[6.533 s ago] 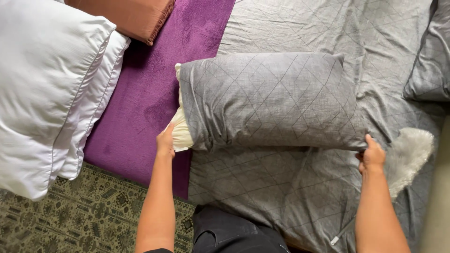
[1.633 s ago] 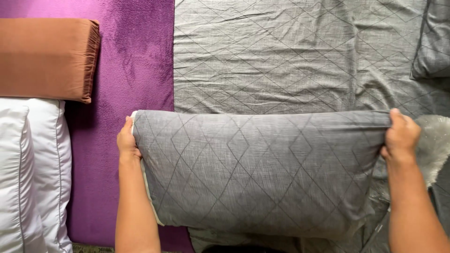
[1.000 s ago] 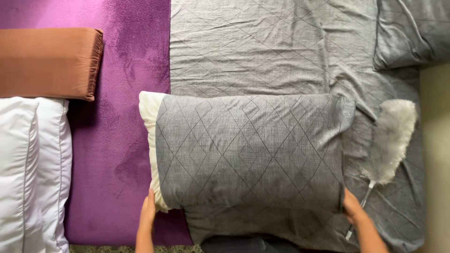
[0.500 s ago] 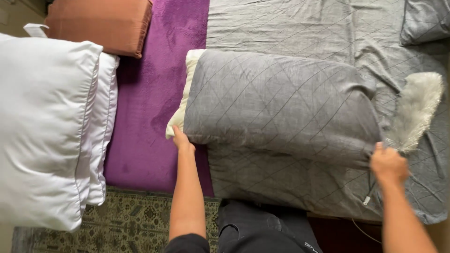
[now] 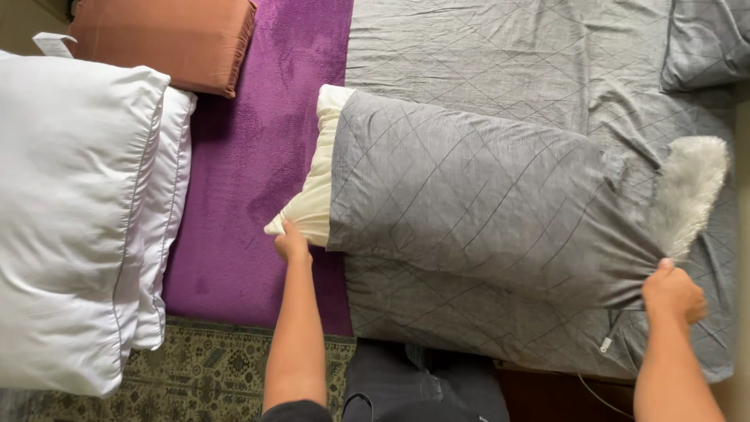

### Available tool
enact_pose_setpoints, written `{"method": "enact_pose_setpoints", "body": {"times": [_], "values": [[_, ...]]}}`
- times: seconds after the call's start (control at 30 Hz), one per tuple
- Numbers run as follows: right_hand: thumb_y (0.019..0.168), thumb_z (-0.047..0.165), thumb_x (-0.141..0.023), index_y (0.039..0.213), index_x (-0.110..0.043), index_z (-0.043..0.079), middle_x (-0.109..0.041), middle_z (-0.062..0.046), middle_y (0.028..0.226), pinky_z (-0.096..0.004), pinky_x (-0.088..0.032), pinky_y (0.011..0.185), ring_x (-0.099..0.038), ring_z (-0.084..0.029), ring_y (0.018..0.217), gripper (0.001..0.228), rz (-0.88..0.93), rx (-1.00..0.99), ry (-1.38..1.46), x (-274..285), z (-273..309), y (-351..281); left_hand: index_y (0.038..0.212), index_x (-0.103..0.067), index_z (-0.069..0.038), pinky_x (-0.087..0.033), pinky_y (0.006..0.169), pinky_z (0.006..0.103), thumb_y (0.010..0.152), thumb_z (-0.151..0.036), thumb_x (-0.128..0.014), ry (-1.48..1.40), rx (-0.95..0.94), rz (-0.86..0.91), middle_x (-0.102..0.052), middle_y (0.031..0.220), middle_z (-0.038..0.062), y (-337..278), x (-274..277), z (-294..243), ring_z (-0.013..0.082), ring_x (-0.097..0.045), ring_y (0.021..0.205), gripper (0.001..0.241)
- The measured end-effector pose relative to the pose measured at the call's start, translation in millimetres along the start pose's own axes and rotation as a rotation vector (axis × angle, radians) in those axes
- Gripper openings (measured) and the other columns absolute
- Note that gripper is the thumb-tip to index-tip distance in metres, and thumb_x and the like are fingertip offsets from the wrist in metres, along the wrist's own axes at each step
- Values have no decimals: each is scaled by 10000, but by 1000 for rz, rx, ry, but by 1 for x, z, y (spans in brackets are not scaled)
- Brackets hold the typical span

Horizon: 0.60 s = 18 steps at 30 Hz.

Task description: Dusting and arranging pillows on a bed using a duster.

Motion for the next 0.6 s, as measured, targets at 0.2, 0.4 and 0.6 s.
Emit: {"method": "enact_pose_setpoints", "body": {"times": [0.2,0.4,0.6], "values": [[1060,477,-617,1371,-583,55,-509,-295,1420,-586,-344,1078,-465,-453,1328,525,-223,340,427,44,86,-84,1324,-553,134,-438,949,562,798,-407,-762,278,-713,-288,-569,1267,364,-19,33,-33,495,-531,1203,784],[970,571,-591,1492,-452,17,-465,-234,1512,-552,-269,1210,-395,-397,1445,774,-97,805,655,119,253,-164,1471,-474,-68,-419,1115,513,985,-578,-547,350,-481,383,-517,1465,179,-49,-47,-111,360,-523,1348,708],[837,656,-660,1488,-423,77,-403,-179,1564,-595,-161,1217,-296,-376,1503,903,-91,1188,479,132,404,-243,1424,-444,2,-359,1057,591,1031,-629,-486,551,-529,294,-582,1360,272,-27,-99,-99,435,-536,1252,745]]}}
Point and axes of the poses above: each hand's wrist, its own y-axis towards the middle knuckle, its own x-axis out of the back of the hand, z = x × y, the point moved 5 cm from there along y, towards the middle knuckle
